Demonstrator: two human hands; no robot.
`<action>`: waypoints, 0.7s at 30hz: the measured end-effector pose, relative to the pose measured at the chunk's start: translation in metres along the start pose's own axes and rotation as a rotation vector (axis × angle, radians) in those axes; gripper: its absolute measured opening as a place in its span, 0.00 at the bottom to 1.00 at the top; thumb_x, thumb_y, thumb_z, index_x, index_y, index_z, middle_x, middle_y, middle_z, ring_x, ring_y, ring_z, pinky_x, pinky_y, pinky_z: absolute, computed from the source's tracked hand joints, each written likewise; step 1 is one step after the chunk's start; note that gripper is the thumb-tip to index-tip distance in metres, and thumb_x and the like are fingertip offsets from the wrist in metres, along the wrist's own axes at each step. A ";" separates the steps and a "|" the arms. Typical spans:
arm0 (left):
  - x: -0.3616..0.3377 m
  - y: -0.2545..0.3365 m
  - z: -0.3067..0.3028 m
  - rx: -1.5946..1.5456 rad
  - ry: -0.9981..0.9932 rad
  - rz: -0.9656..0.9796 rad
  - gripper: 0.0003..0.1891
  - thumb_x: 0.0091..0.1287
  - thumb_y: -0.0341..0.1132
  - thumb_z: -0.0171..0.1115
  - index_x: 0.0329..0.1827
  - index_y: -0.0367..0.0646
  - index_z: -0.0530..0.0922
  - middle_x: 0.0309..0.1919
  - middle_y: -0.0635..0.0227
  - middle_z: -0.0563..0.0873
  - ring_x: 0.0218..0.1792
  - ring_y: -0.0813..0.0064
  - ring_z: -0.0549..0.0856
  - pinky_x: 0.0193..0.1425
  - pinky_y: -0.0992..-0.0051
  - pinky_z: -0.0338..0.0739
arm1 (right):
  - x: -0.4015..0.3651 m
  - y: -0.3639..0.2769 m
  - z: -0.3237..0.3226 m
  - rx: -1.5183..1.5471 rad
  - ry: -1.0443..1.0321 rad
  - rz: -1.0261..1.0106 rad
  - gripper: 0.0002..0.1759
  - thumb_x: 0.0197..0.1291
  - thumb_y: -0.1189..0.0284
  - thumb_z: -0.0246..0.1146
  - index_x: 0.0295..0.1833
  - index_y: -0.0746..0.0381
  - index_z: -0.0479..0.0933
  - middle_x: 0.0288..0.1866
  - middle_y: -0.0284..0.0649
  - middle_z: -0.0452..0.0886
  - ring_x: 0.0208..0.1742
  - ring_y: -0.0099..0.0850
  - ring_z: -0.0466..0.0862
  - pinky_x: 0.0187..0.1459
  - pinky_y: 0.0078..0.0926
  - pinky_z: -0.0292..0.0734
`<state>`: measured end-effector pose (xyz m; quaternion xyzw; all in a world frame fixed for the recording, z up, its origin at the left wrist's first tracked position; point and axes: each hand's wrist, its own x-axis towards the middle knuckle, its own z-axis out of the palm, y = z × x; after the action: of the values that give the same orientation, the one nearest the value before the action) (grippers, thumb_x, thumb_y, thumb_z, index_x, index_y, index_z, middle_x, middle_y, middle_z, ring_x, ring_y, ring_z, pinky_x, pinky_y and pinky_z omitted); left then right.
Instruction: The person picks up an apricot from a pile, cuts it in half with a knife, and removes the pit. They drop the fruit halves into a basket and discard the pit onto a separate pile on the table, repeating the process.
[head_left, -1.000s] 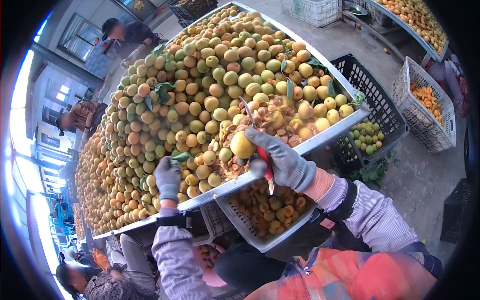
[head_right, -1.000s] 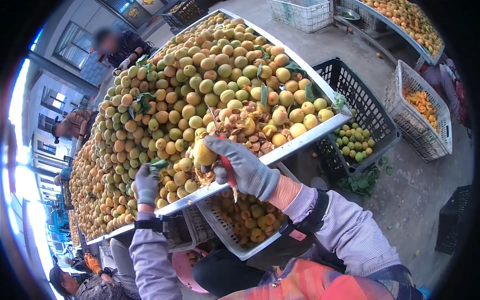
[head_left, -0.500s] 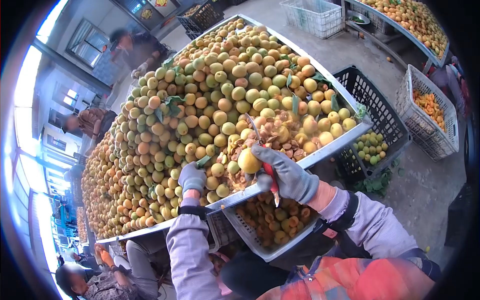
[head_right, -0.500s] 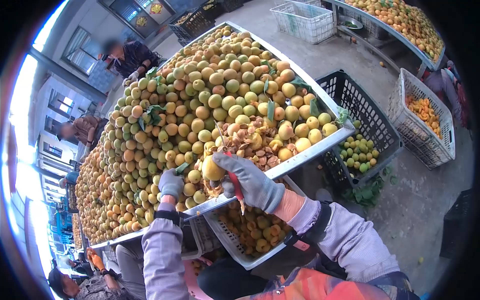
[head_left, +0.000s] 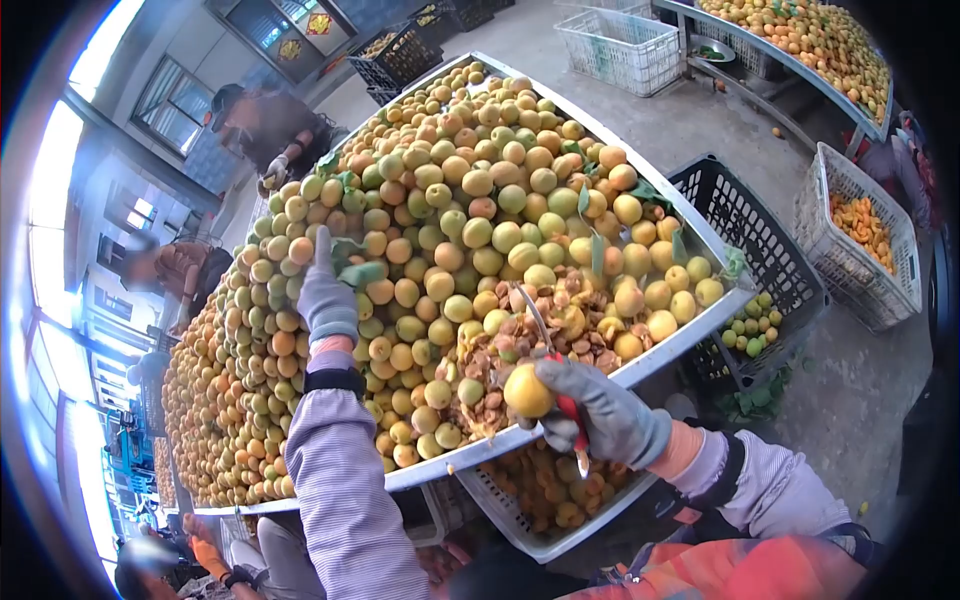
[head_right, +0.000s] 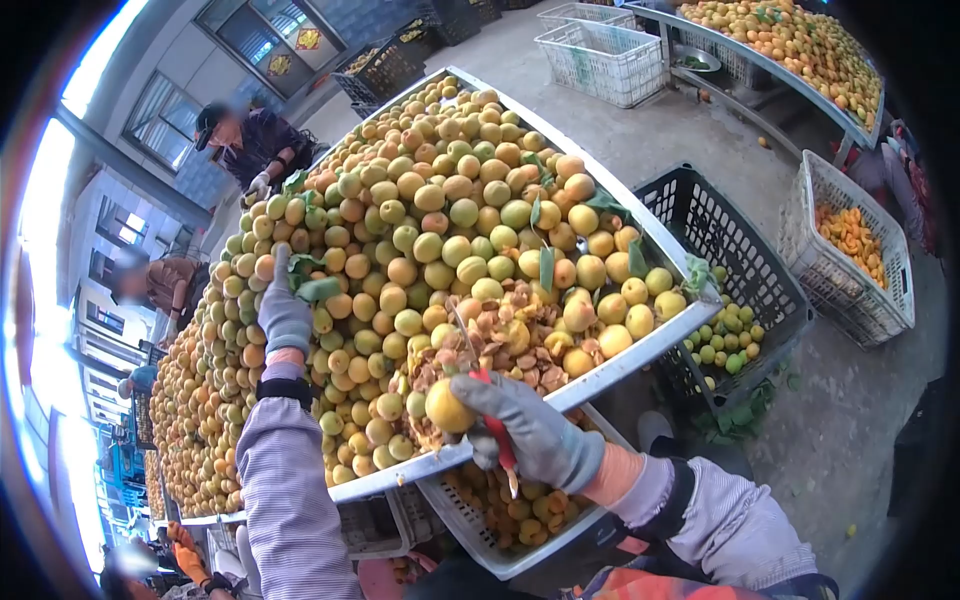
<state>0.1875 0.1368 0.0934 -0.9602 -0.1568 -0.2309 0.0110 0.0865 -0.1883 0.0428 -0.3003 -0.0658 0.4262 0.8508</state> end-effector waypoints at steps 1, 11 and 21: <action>0.007 0.010 0.002 0.170 -0.182 -0.113 0.39 0.59 0.25 0.53 0.73 0.68 0.53 0.45 0.53 0.82 0.46 0.57 0.84 0.48 0.63 0.78 | -0.001 -0.002 0.003 0.029 0.037 0.018 0.19 0.68 0.54 0.52 0.42 0.61 0.72 0.24 0.28 0.72 0.18 0.15 0.68 0.20 0.13 0.66; 0.009 -0.063 0.054 -0.050 0.327 0.104 0.12 0.64 0.31 0.56 0.49 0.49 0.79 0.40 0.59 0.84 0.39 0.62 0.85 0.44 0.67 0.79 | 0.002 0.004 -0.008 -0.050 0.071 0.110 0.21 0.66 0.53 0.55 0.41 0.63 0.73 0.23 0.29 0.69 0.18 0.16 0.68 0.22 0.14 0.67; -0.019 -0.077 -0.019 -1.306 0.201 -0.272 0.08 0.65 0.23 0.57 0.45 0.37 0.80 0.40 0.68 0.84 0.40 0.80 0.82 0.45 0.81 0.77 | 0.005 0.018 -0.001 -0.040 0.052 0.119 0.22 0.65 0.52 0.55 0.39 0.63 0.73 0.22 0.29 0.71 0.18 0.16 0.69 0.21 0.14 0.66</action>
<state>0.1399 0.2029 0.0977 -0.7154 -0.1028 -0.3661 -0.5862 0.0776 -0.1766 0.0304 -0.3315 -0.0344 0.4668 0.8192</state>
